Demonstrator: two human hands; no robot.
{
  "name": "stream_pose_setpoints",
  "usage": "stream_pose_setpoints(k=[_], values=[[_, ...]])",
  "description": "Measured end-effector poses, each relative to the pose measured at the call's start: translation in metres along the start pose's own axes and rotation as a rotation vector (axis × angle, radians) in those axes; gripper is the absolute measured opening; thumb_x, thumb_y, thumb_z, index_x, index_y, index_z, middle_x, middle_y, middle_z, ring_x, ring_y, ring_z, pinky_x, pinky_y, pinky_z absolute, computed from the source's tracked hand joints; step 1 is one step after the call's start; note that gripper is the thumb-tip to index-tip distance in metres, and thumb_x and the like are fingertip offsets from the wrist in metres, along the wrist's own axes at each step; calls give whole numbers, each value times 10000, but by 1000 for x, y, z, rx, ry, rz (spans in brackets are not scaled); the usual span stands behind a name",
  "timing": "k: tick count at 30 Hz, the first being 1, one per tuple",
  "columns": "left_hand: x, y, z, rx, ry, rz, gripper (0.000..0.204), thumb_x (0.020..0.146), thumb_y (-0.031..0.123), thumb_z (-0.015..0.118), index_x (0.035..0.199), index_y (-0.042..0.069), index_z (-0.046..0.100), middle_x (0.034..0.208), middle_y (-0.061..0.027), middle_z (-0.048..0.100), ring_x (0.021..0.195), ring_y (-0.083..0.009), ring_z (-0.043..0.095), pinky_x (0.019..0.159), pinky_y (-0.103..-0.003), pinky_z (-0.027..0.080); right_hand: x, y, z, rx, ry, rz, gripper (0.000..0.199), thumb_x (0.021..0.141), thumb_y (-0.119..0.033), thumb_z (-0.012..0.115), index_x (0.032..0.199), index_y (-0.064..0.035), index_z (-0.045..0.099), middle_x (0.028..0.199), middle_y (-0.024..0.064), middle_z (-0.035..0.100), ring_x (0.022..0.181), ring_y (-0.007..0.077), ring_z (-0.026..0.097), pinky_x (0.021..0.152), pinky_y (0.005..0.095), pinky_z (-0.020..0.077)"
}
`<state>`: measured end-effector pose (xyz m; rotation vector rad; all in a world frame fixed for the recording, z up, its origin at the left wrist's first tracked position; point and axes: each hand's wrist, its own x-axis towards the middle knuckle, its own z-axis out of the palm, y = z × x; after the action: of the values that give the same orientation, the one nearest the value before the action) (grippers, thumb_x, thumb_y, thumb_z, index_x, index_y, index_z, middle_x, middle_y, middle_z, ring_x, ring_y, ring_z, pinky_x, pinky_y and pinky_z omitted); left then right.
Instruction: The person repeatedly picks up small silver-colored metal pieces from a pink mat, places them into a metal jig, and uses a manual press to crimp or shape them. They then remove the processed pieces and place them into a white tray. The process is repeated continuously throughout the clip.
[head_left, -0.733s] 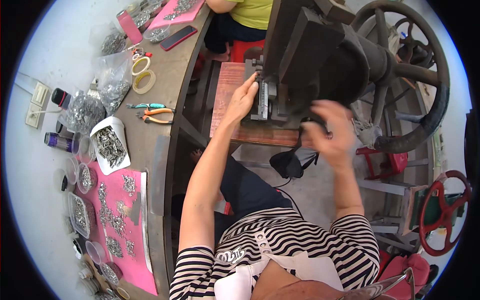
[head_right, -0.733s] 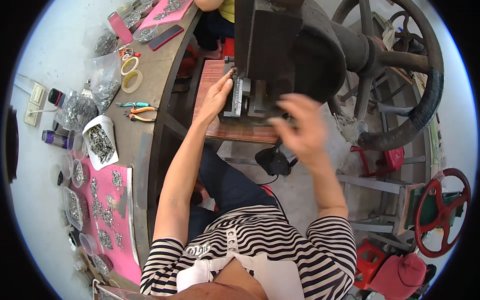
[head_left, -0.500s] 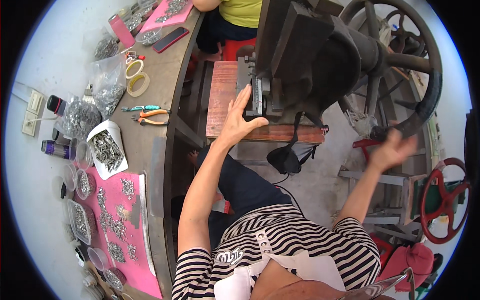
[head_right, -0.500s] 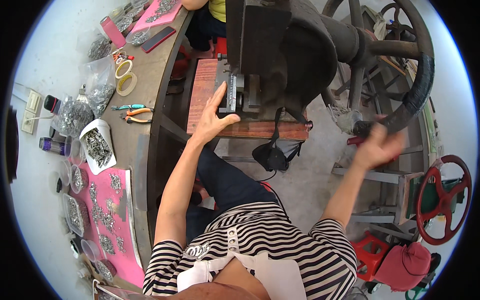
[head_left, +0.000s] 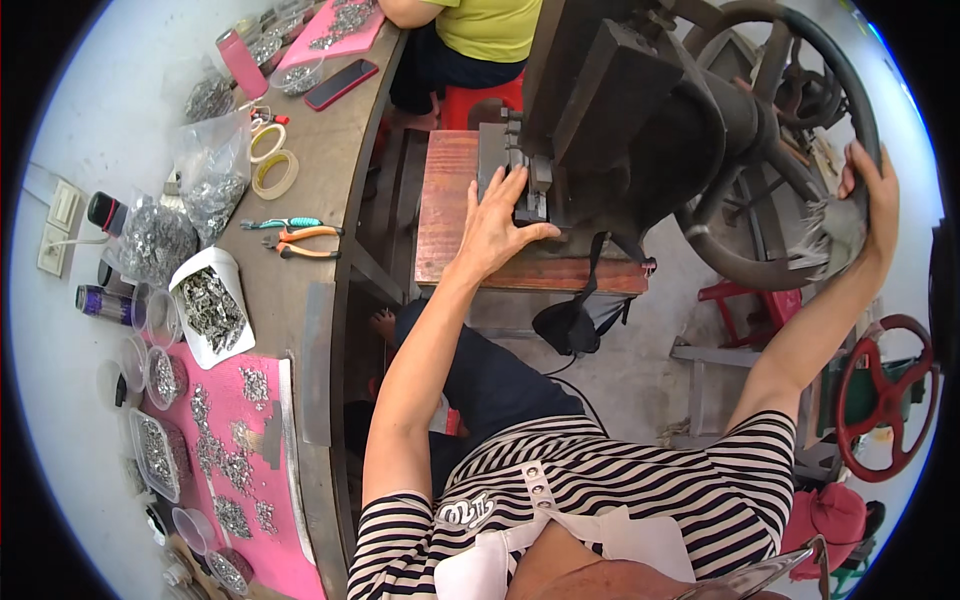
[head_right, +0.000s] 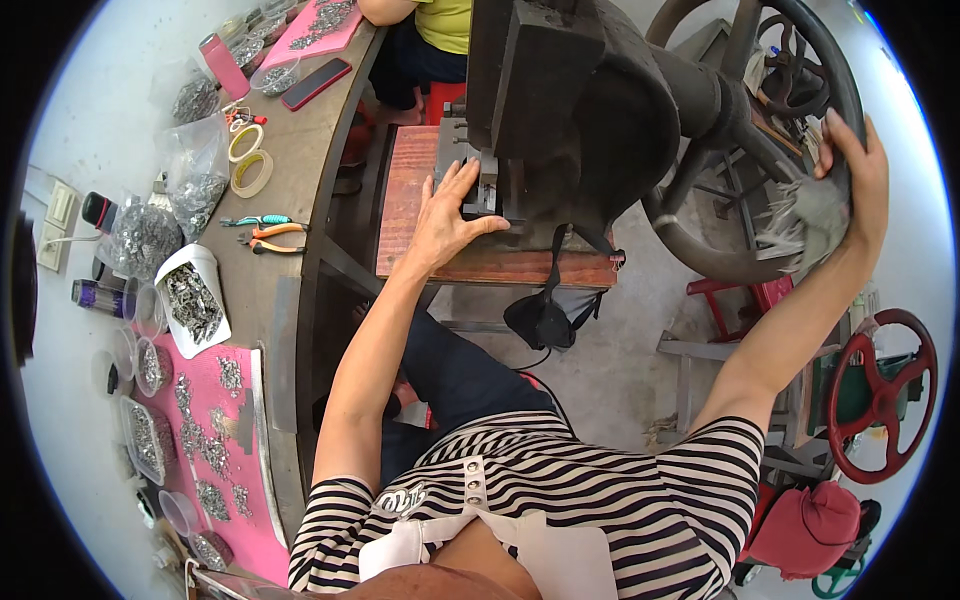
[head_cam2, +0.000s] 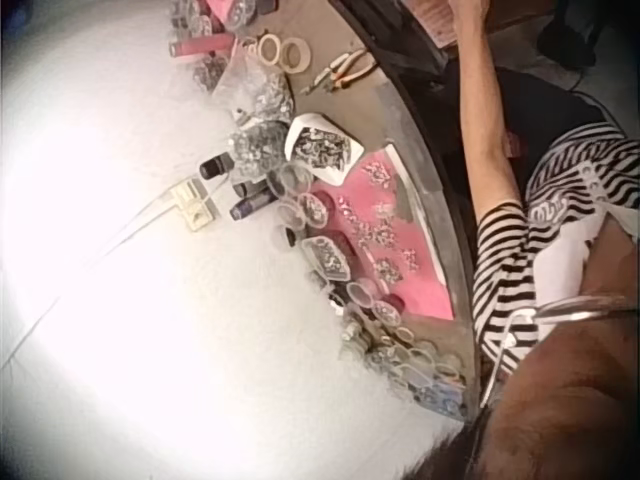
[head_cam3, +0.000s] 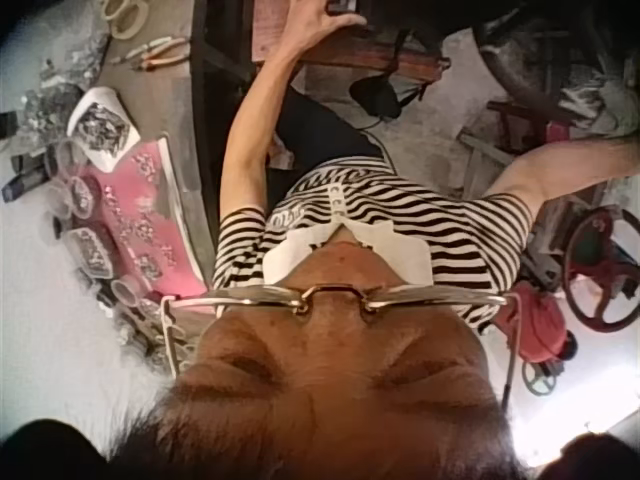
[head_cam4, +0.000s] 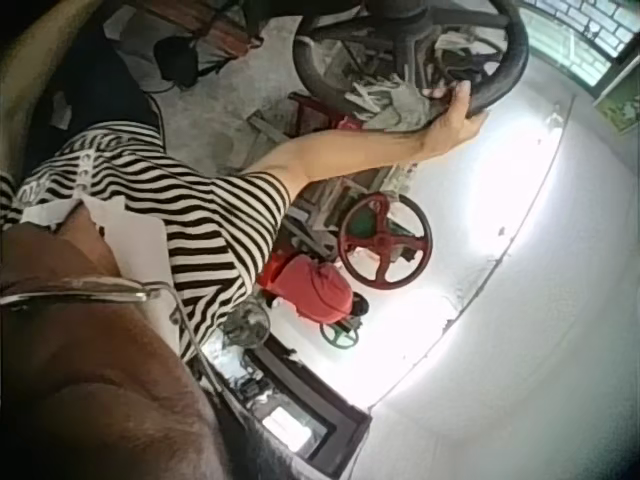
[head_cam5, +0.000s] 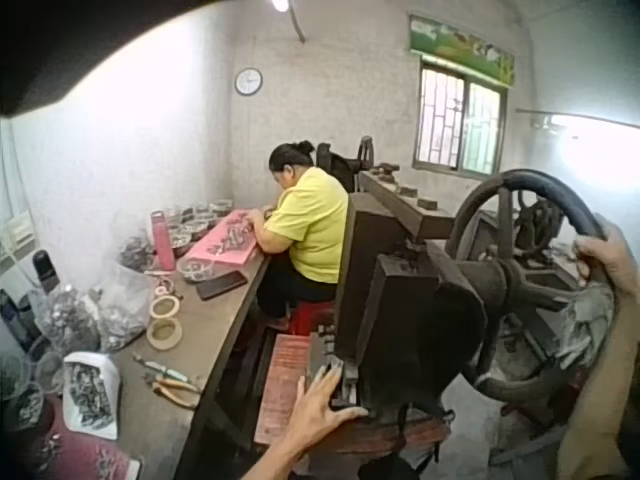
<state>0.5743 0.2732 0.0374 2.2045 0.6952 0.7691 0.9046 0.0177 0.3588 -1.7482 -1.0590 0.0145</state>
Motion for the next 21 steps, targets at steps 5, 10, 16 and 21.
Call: stream_pose_setpoints(k=[5,10,16,21], values=[[7,0,-1,28,-4,-14,1104,719,590,841,1539,-21,424,1616,-188,407,1553,-329,275,1263,-566,93,6,0,-2,53,-30,2,219,1019,-217,623,1023,-1,585,710,21,511,640,113,520,630,248,431],[12,-3,3,52,-3,6,1105,721,606,831,1539,-17,427,1615,-189,407,1549,-328,285,1263,-567,99,-130,95,97,87,530,-353,222,954,-93,685,1099,33,575,742,84,604,623,145,588,629,307,507],[9,-6,3,47,-2,-9,1112,720,624,824,1547,-2,422,1613,-191,408,1545,-333,292,1266,-554,104,-33,16,9,-210,97,-27,315,948,-243,733,1073,0,576,682,17,529,588,118,531,611,282,487],[11,-3,4,45,-3,20,1119,724,627,820,1558,5,406,1615,-192,405,1548,-340,282,1268,-549,105,44,-21,-4,-175,7,24,492,980,-279,690,1355,11,556,669,-17,492,581,67,492,575,225,426]])
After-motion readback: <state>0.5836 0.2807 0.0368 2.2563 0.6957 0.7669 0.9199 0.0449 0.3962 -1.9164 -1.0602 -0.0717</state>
